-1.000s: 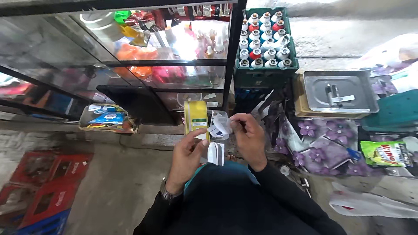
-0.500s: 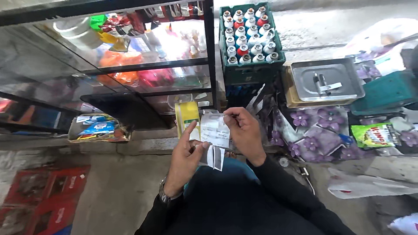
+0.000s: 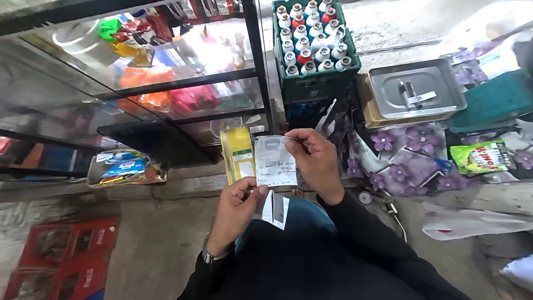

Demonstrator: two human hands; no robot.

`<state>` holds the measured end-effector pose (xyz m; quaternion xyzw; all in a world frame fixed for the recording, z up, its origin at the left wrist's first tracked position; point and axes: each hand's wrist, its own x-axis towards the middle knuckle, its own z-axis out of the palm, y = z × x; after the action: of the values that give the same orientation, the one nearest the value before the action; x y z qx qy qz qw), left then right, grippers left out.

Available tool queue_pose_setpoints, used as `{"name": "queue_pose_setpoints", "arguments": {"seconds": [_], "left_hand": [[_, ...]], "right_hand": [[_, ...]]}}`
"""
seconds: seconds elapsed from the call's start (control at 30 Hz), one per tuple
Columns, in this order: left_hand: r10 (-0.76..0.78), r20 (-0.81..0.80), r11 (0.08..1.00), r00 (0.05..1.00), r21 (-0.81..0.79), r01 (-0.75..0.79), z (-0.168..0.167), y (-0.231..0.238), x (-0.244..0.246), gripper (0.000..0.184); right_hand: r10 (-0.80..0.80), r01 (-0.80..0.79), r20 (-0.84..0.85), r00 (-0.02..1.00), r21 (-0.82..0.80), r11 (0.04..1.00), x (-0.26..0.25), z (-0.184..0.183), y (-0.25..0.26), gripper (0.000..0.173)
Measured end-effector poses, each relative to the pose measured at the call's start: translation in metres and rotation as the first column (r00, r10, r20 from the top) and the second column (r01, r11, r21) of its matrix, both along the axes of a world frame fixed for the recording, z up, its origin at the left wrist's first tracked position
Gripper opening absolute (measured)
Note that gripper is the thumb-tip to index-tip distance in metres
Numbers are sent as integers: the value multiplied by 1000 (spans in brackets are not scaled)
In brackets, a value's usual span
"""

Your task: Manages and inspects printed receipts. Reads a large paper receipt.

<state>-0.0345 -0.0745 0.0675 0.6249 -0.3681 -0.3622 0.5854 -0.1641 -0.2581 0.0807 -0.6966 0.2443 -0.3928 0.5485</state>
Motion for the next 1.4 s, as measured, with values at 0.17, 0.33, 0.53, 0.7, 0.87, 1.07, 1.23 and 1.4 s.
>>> {"name": "queue_pose_setpoints", "arguments": {"seconds": [0.17,0.33,0.53,0.7,0.87,1.07,1.23,1.4], "left_hand": [[-1,-21,999,1000,-36,0,2,3,-2,14],[-9,-62,998,998,-69,5,3,7,-3,13],[-61,-102,990,993,-135,47,12,14,-6,14],[-72,-102,987,992,-153,56,19,15,-9,14],[-78,-132,986,988,-155,57,17,15,-10,14],[-91,-193,987,977,-145,64,16,16,-10,14],[-108,-207,985,972,-158,76,17,17,-10,13],[-71,-131,988,989,-148,51,19,17,-12,14]], "right_hand": [[15,-15,12,1000,-17,1000,-1,7,2,19],[35,-37,45,998,30,999,-5,17,6,21],[56,-61,96,994,55,997,-12,30,11,21],[66,-71,140,988,31,997,-13,33,11,22],[81,-87,147,986,29,996,-14,33,11,22],[37,-40,86,996,29,999,-15,30,13,20],[34,-38,99,994,43,998,-15,28,14,20],[30,-34,104,994,44,998,-17,30,14,19]]}}
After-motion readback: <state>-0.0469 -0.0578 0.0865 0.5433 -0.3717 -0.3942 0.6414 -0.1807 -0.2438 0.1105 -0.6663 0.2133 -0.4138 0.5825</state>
